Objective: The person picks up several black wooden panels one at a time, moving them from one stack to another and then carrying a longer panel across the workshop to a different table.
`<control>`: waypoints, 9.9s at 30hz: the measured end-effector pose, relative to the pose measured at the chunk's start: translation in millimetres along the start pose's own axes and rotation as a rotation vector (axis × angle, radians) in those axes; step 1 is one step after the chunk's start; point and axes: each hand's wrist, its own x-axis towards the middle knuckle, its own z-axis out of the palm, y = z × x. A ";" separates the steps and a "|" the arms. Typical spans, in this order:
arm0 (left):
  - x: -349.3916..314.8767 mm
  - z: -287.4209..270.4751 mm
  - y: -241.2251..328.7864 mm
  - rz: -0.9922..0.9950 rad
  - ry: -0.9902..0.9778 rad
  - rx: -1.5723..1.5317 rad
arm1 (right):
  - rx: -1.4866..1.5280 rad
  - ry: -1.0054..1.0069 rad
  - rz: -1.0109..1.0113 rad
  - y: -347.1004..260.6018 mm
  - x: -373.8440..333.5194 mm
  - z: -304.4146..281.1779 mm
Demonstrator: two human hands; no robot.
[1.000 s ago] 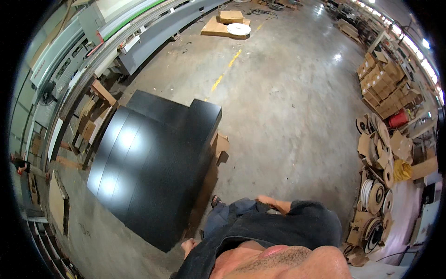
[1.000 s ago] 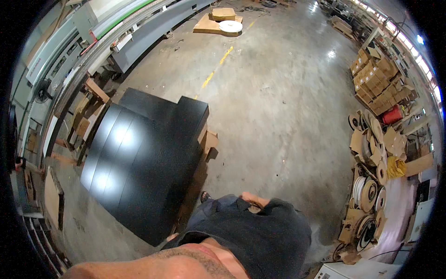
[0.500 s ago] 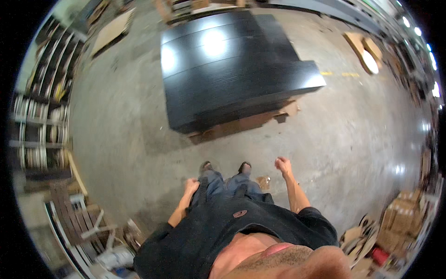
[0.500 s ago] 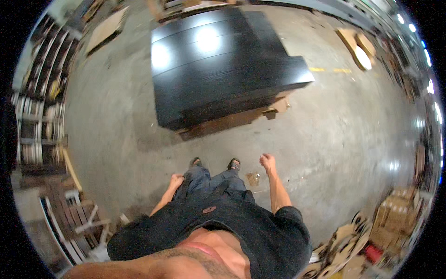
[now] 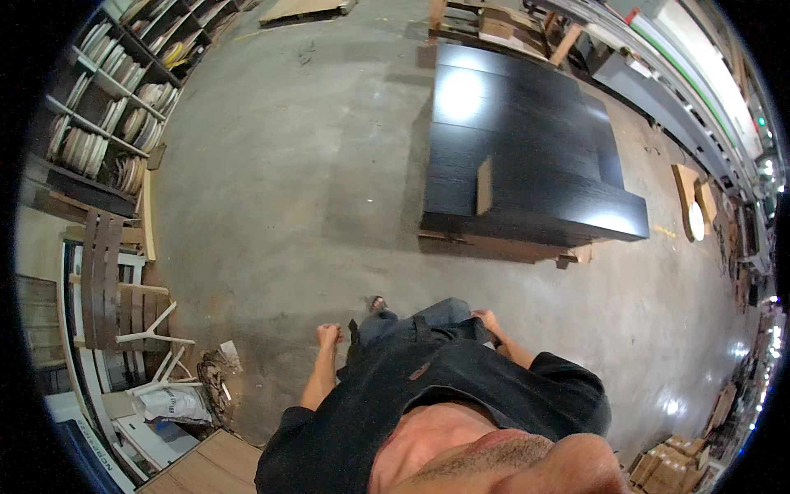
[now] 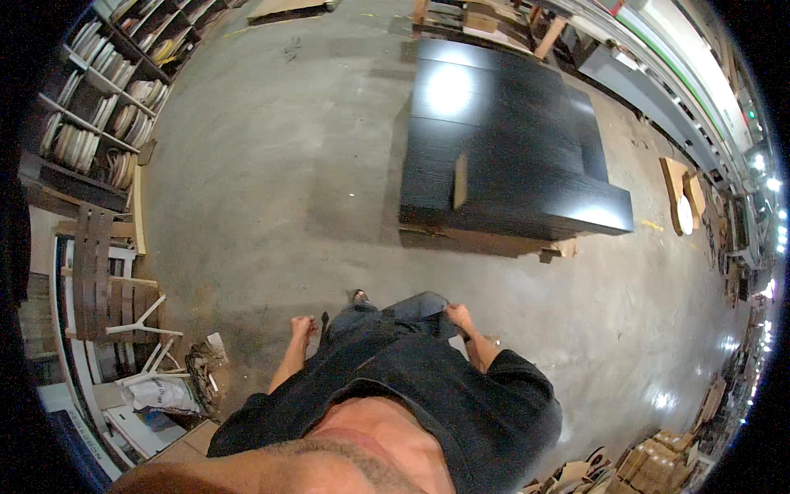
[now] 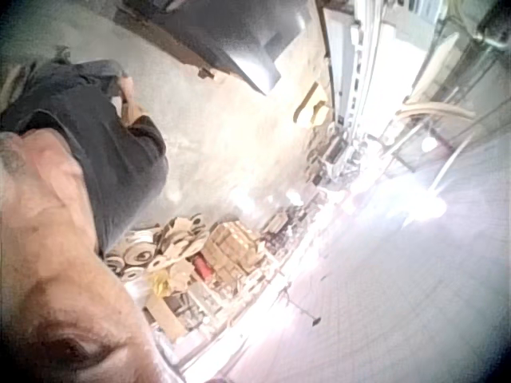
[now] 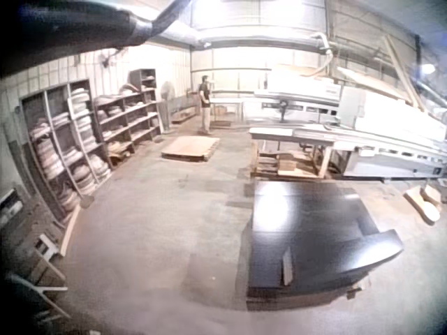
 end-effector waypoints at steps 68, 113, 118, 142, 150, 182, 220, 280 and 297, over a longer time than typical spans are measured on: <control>866.2 493.0 1593.7 0.188 -0.302 -0.005 | 0.478 0.572 -0.110 -931.5 1517.1 -701.3; 782.0 1056.5 2101.0 -0.176 -1.912 0.398 | 1.437 1.444 0.274 -1185.2 1641.2 -889.1; 734.7 1074.1 2149.1 -0.066 -2.011 0.392 | 1.427 1.348 -0.079 -1219.5 1608.6 -911.8; 719.1 1075.9 2203.4 -0.266 -2.012 0.218 | 1.400 1.383 -0.310 -1309.8 1634.0 -919.7; 759.3 1110.1 2221.9 -0.202 -1.893 0.416 | 1.334 1.350 -0.185 -1314.5 1664.2 -911.2; 766.2 1102.7 2210.2 0.256 -1.914 0.752 | 1.023 1.398 -0.416 -1342.4 1650.5 -880.6; 626.1 1124.1 2250.5 0.077 -2.128 0.433 | 0.762 1.753 -0.392 -1370.3 1609.0 -953.9; 633.1 1122.2 2228.8 0.032 -2.150 0.506 | 0.407 1.672 -0.049 -1354.9 1569.4 -941.2; 629.4 1118.2 2233.6 -0.025 -2.188 0.554 | 0.424 1.724 -0.164 -1347.6 1571.6 -940.2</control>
